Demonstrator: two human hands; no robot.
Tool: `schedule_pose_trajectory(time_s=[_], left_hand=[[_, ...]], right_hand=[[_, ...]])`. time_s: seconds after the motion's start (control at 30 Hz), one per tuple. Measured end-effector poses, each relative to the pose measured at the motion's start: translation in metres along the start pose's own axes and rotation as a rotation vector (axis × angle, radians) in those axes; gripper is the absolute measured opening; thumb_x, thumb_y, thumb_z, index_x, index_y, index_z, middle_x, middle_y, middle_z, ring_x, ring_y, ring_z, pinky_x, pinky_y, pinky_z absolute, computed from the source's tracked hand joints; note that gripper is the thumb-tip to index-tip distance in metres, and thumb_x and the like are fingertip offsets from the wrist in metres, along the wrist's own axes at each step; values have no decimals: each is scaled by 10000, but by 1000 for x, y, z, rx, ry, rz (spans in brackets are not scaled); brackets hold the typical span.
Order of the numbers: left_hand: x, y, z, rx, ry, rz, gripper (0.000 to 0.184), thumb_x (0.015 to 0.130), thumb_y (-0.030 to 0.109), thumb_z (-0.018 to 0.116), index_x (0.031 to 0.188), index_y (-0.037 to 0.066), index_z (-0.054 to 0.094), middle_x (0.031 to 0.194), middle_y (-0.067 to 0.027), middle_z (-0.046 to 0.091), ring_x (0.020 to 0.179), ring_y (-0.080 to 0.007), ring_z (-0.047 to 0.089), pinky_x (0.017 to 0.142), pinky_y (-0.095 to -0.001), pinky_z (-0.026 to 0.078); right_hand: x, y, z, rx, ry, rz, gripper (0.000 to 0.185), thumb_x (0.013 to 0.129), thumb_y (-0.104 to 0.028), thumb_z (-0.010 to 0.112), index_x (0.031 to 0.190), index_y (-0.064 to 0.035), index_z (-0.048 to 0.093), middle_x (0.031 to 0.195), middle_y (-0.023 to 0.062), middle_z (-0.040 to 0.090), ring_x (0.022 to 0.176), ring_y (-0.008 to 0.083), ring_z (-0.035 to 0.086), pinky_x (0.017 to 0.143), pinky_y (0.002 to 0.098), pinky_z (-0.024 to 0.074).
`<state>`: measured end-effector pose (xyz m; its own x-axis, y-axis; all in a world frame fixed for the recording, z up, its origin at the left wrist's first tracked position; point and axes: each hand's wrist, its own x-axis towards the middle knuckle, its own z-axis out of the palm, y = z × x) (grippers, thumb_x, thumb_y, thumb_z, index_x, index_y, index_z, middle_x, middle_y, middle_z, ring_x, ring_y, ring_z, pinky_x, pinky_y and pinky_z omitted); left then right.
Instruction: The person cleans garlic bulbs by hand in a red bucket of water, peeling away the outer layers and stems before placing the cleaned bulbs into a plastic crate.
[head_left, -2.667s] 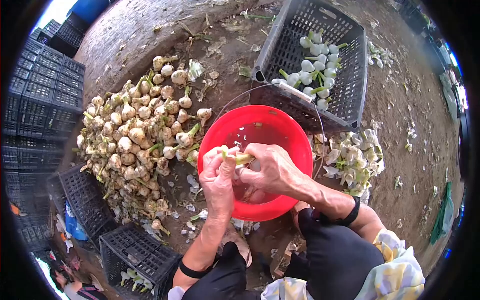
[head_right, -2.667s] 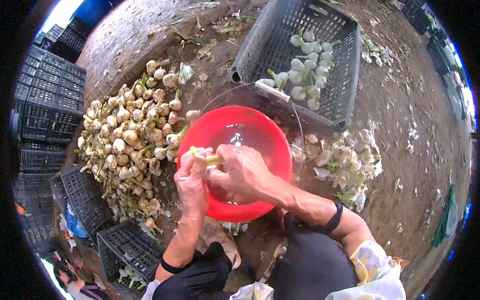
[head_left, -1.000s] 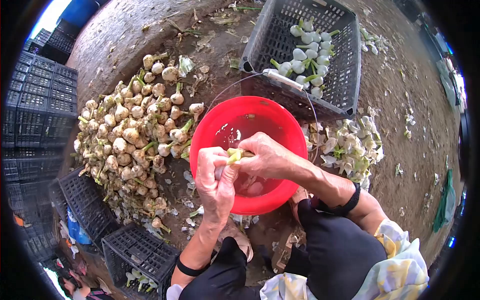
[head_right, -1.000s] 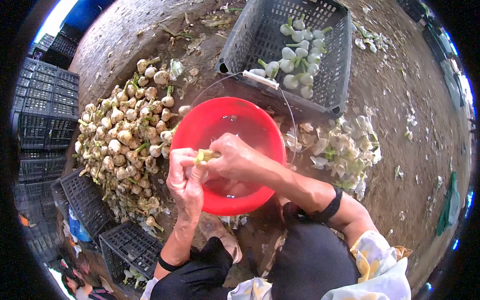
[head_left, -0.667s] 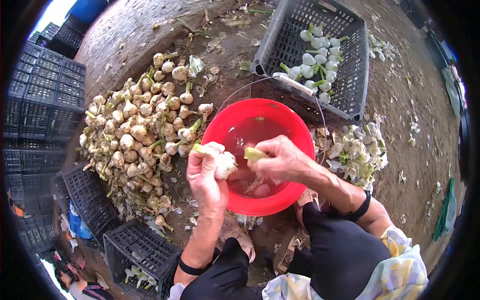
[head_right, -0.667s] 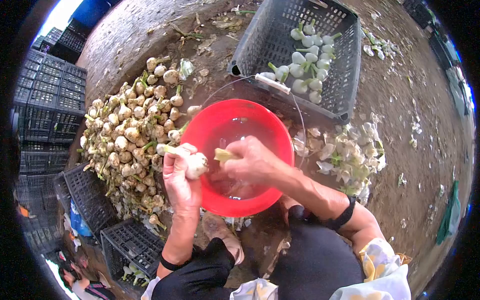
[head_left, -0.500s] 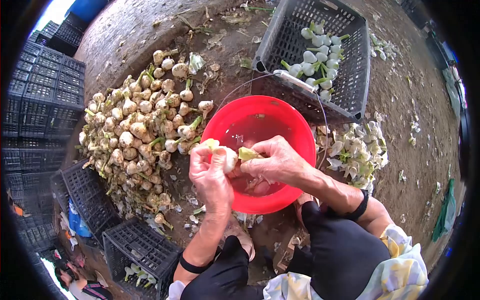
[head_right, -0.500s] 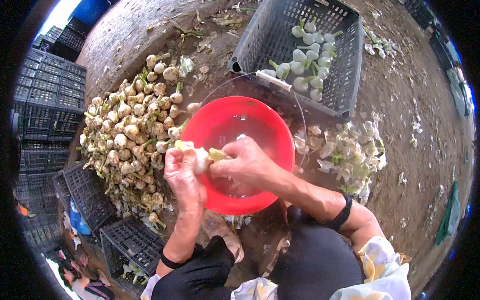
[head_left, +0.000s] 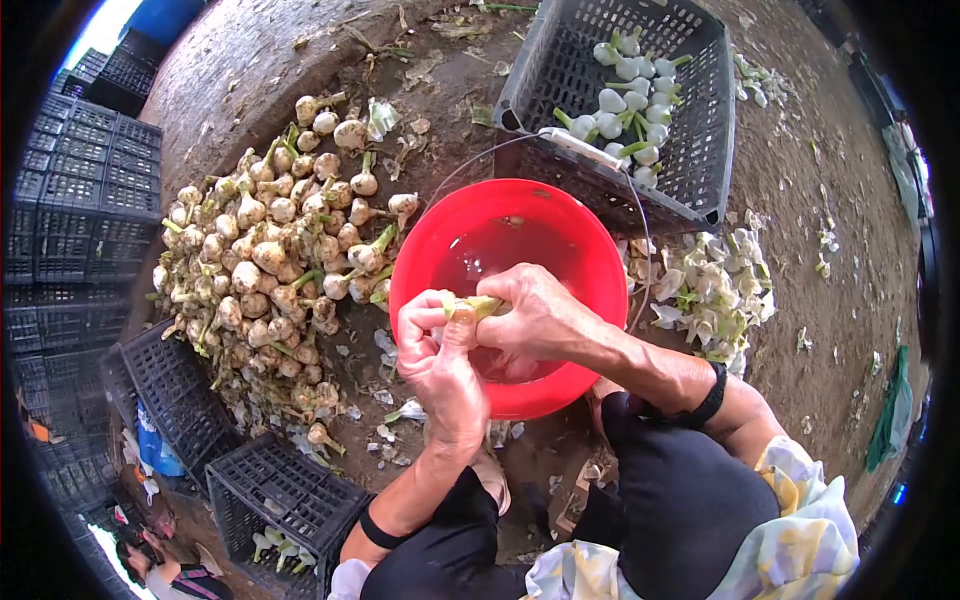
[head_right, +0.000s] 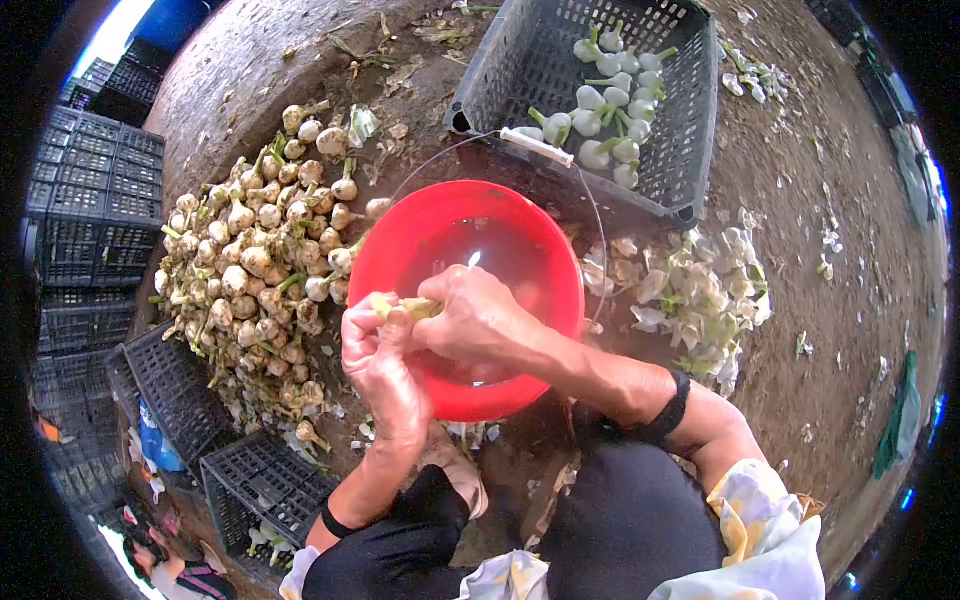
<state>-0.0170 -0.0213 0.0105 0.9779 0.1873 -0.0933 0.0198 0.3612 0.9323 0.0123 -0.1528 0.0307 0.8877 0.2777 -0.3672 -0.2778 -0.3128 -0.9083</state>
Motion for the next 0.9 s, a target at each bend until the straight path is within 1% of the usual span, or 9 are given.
schedule_pose_trajectory(time_s=[0.23, 0.33, 0.43, 0.5, 0.57, 0.63, 0.7, 0.77, 0.9], left_hand=[[25, 23, -19, -281, -207, -112, 163, 900, 168, 595, 976, 23, 598, 994, -133, 631, 1002, -235, 575, 882, -404, 483], [33, 14, -30, -482, -156, -429, 191, 913, 197, 567, 990, 23, 588, 1122, -174, 604, 1072, -295, 561, 915, -484, 468], [39, 8, -39, -545, -198, -496, 223, 922, 212, 547, 1023, 15, 570, 1184, -184, 569, 1093, -298, 550, 928, -504, 457], [31, 4, -26, -420, -159, -440, 238, 941, 234, 516, 1021, 13, 553, 1149, -167, 569, 1068, -297, 550, 907, -467, 467], [25, 6, -11, -326, -104, -289, 275, 968, 262, 477, 1011, 5, 566, 973, -119, 601, 825, -182, 563, 788, -342, 486], [29, 5, -11, -340, -85, -306, 288, 972, 306, 462, 897, 44, 554, 886, -91, 574, 836, -198, 554, 839, -363, 461], [35, 7, -13, -568, -197, -383, 346, 971, 360, 447, 782, 78, 513, 853, -87, 562, 865, -222, 544, 864, -400, 443], [43, 10, -19, -717, -234, -449, 394, 975, 386, 415, 720, 92, 473, 858, -103, 564, 905, -249, 540, 865, -417, 437], [42, -7, -20, -631, -117, -486, 359, 979, 358, 411, 754, 97, 512, 927, -120, 595, 941, -271, 556, 862, -438, 454]], right_hand=[[-7, 9, -24, -211, 97, 136, 282, 711, -254, 690, 804, 11, 664, 717, 163, 649, 631, 241, 635, 604, 383, 484], [-16, 7, -29, 153, -88, 92, 279, 779, -149, 645, 1008, 7, 616, 730, 93, 637, 640, 136, 607, 546, 319, 491], [-24, -1, -28, 363, -186, 34, 422, 778, -210, 725, 1075, 36, 553, 770, 89, 618, 639, 143, 600, 519, 285, 486], [-19, -6, -17, 242, -229, 94, 436, 765, -252, 756, 1013, 58, 577, 769, 89, 617, 691, 137, 611, 539, 285, 484], [-12, 0, 1, 85, -5, -329, 184, 813, -177, 666, 848, 2, 635, 680, 56, 594, 612, 102, 580, 531, 281, 452], [-14, -3, -2, 467, -150, 16, 138, 832, -141, 601, 837, -12, 651, 652, 44, 602, 541, 85, 554, 490, 258, 443], [-12, 7, -13, 448, -57, 213, 129, 834, -108, 574, 842, -24, 672, 637, 37, 618, 510, 69, 539, 455, 228, 438], [-17, 9, -30, 530, -56, 235, 138, 824, -46, 544, 855, 9, 666, 656, 67, 631, 531, 94, 556, 483, 248, 473], [-23, 2, -9, 163, 54, -167, 216, 821, -35, 555, 1026, -2, 616, 766, 111, 656, 701, 160, 621, 620, 305, 503]])
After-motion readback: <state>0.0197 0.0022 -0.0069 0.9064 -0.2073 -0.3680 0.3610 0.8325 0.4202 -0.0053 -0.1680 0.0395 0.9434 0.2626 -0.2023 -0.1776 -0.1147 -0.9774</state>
